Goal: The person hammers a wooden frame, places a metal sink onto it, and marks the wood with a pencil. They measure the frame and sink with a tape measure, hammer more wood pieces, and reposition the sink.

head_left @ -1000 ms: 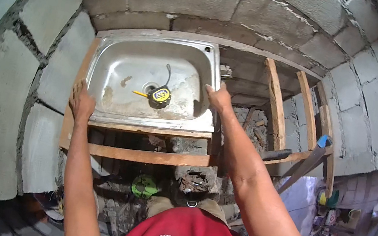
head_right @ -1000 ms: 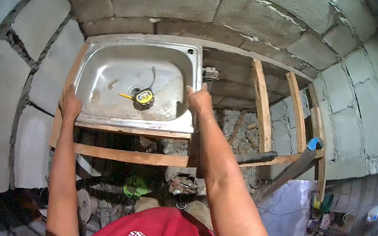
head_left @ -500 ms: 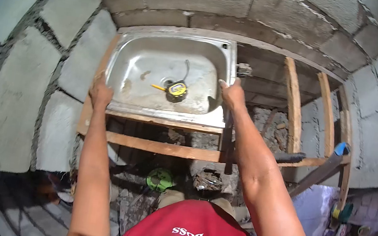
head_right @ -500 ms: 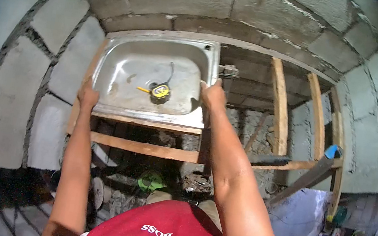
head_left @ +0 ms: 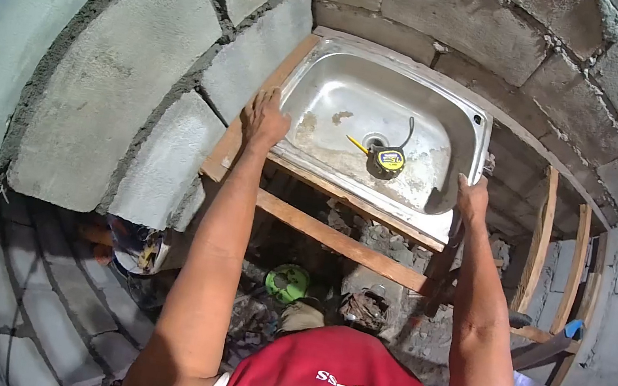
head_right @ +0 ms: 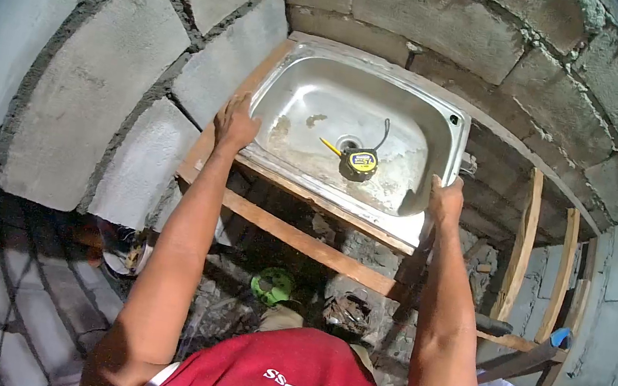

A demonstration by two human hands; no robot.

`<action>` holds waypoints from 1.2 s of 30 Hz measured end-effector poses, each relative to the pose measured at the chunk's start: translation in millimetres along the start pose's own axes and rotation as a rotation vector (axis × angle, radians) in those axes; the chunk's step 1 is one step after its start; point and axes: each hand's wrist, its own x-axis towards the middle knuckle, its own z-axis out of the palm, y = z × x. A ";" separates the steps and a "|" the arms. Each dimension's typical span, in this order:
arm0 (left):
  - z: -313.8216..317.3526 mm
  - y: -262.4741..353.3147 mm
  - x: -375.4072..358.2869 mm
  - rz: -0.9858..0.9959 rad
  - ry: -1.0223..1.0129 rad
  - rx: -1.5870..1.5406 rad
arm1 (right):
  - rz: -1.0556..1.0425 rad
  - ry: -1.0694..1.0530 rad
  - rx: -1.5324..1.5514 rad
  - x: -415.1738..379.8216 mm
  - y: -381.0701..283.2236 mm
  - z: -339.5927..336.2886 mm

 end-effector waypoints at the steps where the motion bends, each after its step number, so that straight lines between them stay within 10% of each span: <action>1: 2.9 -1.6 1.1 0.012 0.006 0.049 | 0.015 -0.010 -0.035 -1.3 -1.8 -0.8; 7: 1.9 7.8 0.5 0.034 0.070 0.025 | 0.047 -0.027 -0.101 2.4 -5.9 -7.6; 10: -13.6 23.0 -0.9 0.033 0.439 -0.149 | 0.111 -0.100 -0.257 5.5 -14.8 -18.2; 14: -0.3 107.8 -16.5 0.373 -0.028 -0.645 | -0.130 0.101 -0.136 -4.4 -35.1 -67.4; 18: 56.5 191.8 -13.2 0.577 -0.531 -0.092 | 0.044 -0.039 0.620 -74.8 -94.5 -146.4; 23: 120.2 210.3 -0.7 0.519 -0.954 -0.002 | -0.058 -0.034 0.378 -172.2 -93.9 -206.8; 30: 76.0 223.9 -16.7 0.440 -0.739 -0.081 | 0.015 0.099 0.373 -232.0 -25.1 -254.0; 34: 11.3 214.5 -32.4 0.364 -0.363 -1.092 | -0.071 0.114 0.477 -236.1 -48.7 -249.5; 36: -77.1 191.3 -78.4 0.298 -0.633 -1.338 | -0.085 -0.005 0.526 -231.9 -66.3 -228.3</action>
